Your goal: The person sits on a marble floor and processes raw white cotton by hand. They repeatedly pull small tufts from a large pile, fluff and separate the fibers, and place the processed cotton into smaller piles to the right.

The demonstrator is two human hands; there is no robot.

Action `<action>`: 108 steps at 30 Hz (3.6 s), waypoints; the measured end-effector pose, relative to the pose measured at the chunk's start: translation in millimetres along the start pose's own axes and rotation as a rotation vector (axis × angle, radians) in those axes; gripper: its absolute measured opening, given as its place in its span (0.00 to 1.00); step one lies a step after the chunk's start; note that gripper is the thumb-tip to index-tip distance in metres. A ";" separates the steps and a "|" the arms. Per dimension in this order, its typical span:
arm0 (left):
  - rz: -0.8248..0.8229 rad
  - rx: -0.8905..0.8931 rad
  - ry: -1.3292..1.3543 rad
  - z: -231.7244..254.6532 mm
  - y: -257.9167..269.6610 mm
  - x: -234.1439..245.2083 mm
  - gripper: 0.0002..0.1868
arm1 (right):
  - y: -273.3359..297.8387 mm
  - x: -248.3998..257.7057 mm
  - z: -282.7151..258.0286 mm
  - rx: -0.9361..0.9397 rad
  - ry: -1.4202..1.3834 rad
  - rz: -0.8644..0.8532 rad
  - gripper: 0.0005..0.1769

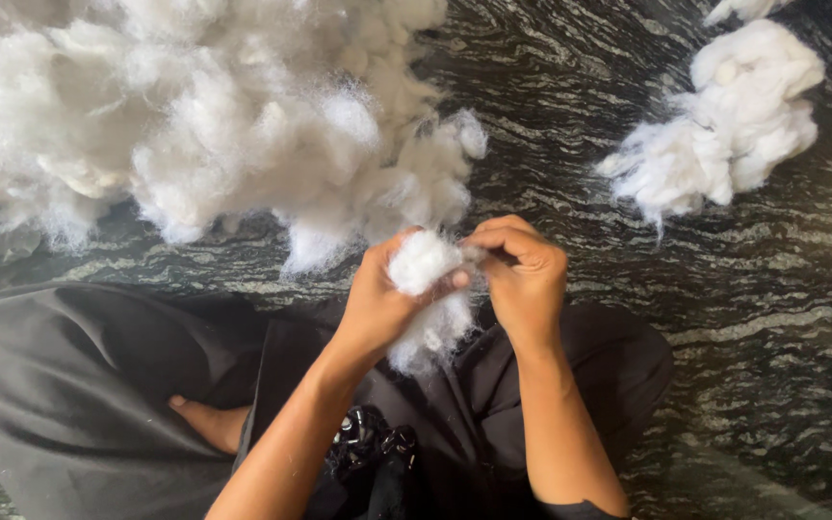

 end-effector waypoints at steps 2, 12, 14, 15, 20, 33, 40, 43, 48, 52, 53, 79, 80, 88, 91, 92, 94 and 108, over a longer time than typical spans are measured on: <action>0.000 0.044 -0.075 -3.5 0.9 -1.9 0.12 | -7.7 7.1 6.6 0.028 -0.025 0.058 0.15; 0.084 -0.044 -0.003 11.3 0.5 8.0 0.22 | -14.6 23.8 4.7 -0.161 -0.383 -0.109 0.16; 0.067 -0.117 -0.245 14.4 0.4 7.3 0.26 | -3.4 -0.7 -1.1 -0.201 -0.291 -0.302 0.13; 0.059 -0.153 -0.365 16.0 0.6 7.2 0.28 | -0.4 -11.4 -0.5 -0.202 -0.229 -0.266 0.12; -0.009 -0.115 -0.458 8.6 -0.4 8.0 0.20 | -3.6 -26.6 21.1 -0.187 -0.345 -0.139 0.07; 0.297 0.160 0.325 16.1 11.5 14.8 0.29 | -31.0 41.3 33.2 -0.122 -0.426 0.200 0.19; 0.378 -0.008 0.264 1.7 10.6 15.7 0.26 | 34.5 -57.2 -55.9 0.270 0.105 -0.276 0.27; 0.402 -0.042 0.099 -3.0 14.1 24.7 0.19 | 34.5 -71.2 -51.1 0.194 0.224 -0.183 0.27; 0.320 -0.246 -0.463 15.5 34.4 16.8 0.17 | 42.6 -68.2 -33.2 0.178 0.187 -0.003 0.09; 0.222 -0.254 -0.392 29.2 46.9 19.0 0.16 | 64.4 -68.3 -47.0 0.380 0.332 0.117 0.03; 0.178 -0.263 -0.377 35.3 51.8 21.4 0.16 | 71.7 -68.8 -49.9 0.386 0.333 0.144 0.04; 0.323 0.099 0.720 26.2 110.4 135.6 0.33 | 95.1 -205.1 -103.8 0.144 0.345 -0.357 0.30; 0.287 0.098 0.805 31.1 112.0 138.3 0.36 | 94.6 -208.1 -109.1 0.196 0.448 -0.350 0.31; 0.152 -0.182 0.565 95.2 99.6 153.1 0.27 | 47.2 -170.3 -135.6 0.314 0.393 -0.007 0.17; 0.325 -0.167 0.532 89.1 98.6 170.8 0.20 | 28.9 -152.7 -163.6 0.508 0.155 0.056 0.08; 0.396 -0.154 0.511 82.8 98.1 177.6 0.17 | 25.0 -150.1 -174.1 0.570 0.031 0.050 0.08; 0.506 -0.110 0.489 67.6 93.2 187.6 0.14 | 14.4 -166.6 -193.6 0.714 0.213 0.140 0.11; 0.655 -0.060 0.411 36.5 84.9 207.3 0.11 | -13.6 -184.3 -143.6 0.396 0.469 -0.004 0.22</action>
Point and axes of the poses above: each hand's wrist, its own y-axis away from the middle knuckle, its own x-axis out of the back of the hand, z = x × y, the point moved 5 cm from there along -y, towards the middle knuckle, and after that the axes turned 15 degrees about -x, right-handed, at the moved point
